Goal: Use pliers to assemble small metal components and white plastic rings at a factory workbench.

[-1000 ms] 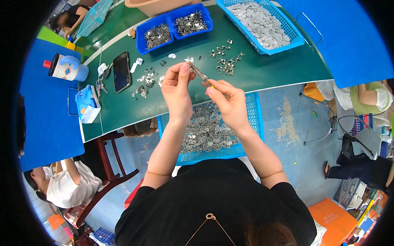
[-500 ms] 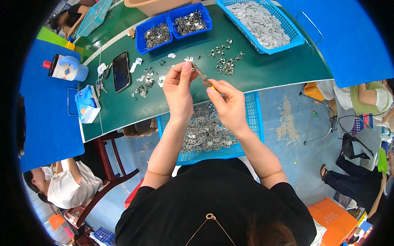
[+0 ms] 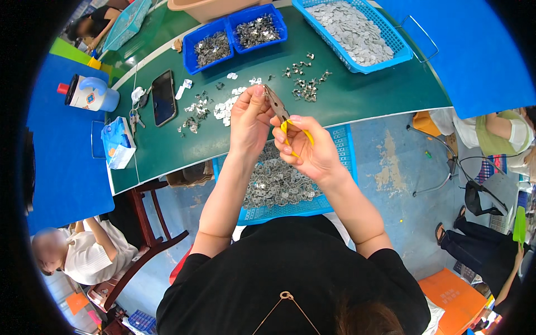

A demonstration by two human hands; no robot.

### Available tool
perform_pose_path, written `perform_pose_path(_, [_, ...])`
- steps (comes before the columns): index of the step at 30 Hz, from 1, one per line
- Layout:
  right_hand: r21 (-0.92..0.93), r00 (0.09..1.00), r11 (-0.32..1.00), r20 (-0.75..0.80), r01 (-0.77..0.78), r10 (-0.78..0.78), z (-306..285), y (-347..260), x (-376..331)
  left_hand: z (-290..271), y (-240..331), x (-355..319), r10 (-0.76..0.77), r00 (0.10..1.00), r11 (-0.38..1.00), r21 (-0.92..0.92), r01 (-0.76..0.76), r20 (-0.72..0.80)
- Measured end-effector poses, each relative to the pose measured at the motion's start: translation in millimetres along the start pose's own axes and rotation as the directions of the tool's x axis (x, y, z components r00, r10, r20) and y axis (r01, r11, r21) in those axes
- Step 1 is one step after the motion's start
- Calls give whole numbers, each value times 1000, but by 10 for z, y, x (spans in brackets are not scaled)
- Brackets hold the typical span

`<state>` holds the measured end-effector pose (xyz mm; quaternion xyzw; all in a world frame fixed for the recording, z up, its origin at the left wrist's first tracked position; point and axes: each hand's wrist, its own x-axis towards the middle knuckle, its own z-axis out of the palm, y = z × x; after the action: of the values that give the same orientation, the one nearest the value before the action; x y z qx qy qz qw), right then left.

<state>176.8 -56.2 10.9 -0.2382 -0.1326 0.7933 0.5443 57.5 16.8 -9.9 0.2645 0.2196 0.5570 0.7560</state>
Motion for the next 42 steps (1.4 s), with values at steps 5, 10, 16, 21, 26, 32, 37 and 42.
perform_pose_path(5, [134, 998, 989, 36, -58, 54, -134, -54, 6, -58, 30, 77, -8, 1000, 975, 221, 8, -1])
perform_pose_path(10, [-976, 619, 181, -67, 123, -783, -632, -483, 42, -298, 365, 342, 387, 920, 408, 885, -224, 55])
perform_pose_path(16, [-952, 561, -265, 137, -152, -817, -761, -532, 138, -458, 308, 513, 352, 820, -352, 876, -330, 451])
perform_pose_path(21, [-966, 443, -250, 196, -66, -875, -634, -459, 128, -388, 312, 653, 226, 800, -510, 767, -389, 556])
perform_pose_path(26, [-986, 466, -132, 164, 102, -869, -480, -378, 69, -365, 349, 704, 341, 765, -249, 837, -487, 546])
perform_pose_path(32, [-857, 667, 284, 90, 430, -739, -255, -65, 38, 54, 369, 313, 150, 984, 799, 575, -176, 92])
perform_pose_path(37, [-801, 750, 388, 111, 456, -653, -70, 146, 77, 138, 246, 97, 116, 993, 929, 352, -113, 14])
perform_pose_path(42, [-816, 753, 371, 115, 443, -647, 6, 148, 89, 135, 242, 21, 212, 977, 895, 399, -201, 16])
